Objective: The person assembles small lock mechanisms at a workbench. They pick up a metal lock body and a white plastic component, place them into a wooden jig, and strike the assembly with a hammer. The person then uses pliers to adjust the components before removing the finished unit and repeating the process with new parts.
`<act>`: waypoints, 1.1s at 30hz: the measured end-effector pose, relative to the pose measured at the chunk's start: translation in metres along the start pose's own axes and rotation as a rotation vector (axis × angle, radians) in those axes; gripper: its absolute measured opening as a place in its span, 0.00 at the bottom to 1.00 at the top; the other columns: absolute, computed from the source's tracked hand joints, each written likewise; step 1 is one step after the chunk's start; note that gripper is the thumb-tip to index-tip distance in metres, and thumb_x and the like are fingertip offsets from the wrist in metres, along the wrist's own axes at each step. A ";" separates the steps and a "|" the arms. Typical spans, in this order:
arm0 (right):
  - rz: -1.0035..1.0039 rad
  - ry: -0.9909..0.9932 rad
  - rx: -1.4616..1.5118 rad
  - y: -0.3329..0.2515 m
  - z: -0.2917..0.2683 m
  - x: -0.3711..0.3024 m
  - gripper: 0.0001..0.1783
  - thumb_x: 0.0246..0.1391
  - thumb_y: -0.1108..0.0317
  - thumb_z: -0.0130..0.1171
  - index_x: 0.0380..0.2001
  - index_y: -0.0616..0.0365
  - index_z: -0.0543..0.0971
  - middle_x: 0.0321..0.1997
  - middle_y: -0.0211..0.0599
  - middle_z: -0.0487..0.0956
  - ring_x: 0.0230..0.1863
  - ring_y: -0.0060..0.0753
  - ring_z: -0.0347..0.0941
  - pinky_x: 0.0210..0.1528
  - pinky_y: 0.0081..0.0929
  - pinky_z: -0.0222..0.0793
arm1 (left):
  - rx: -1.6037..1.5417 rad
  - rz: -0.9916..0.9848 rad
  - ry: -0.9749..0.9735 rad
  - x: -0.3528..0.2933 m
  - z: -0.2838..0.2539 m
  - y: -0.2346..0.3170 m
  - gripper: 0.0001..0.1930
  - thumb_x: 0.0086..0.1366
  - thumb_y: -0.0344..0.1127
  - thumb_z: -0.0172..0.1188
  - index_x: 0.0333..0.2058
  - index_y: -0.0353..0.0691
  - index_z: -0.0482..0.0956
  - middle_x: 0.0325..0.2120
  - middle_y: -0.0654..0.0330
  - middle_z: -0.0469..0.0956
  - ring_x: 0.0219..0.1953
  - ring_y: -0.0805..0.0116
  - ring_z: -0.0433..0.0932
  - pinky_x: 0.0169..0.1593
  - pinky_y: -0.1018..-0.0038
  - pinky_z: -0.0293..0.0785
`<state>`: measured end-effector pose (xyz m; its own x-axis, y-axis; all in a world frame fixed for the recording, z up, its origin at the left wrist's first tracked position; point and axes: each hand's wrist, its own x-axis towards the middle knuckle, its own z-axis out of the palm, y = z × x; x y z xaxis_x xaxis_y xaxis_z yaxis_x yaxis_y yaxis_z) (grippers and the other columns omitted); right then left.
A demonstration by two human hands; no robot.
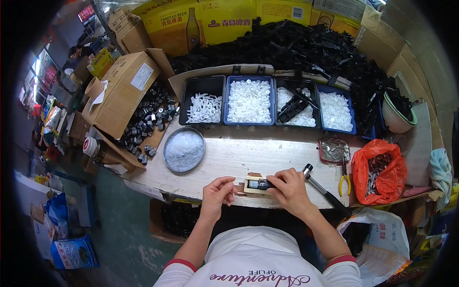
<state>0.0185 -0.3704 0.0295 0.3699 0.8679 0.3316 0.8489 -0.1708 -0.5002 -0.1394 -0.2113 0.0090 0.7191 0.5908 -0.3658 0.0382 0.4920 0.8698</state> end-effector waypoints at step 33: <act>0.455 0.050 -0.345 0.064 -0.021 -0.074 0.15 0.43 0.70 0.57 0.37 0.57 0.72 0.33 0.37 0.69 0.38 0.40 0.64 0.39 0.36 0.56 | 1.476 1.007 -0.459 0.023 0.035 -0.009 0.26 0.46 0.21 0.55 0.43 0.56 0.74 0.40 0.57 0.67 0.41 0.62 0.63 0.43 0.65 0.53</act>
<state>0.0537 -0.4551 -0.0100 0.7375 0.6495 0.1853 0.6707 -0.6721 -0.3137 -0.0984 -0.2247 0.0041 0.9520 -0.0531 0.3015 -0.1524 -0.9364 0.3162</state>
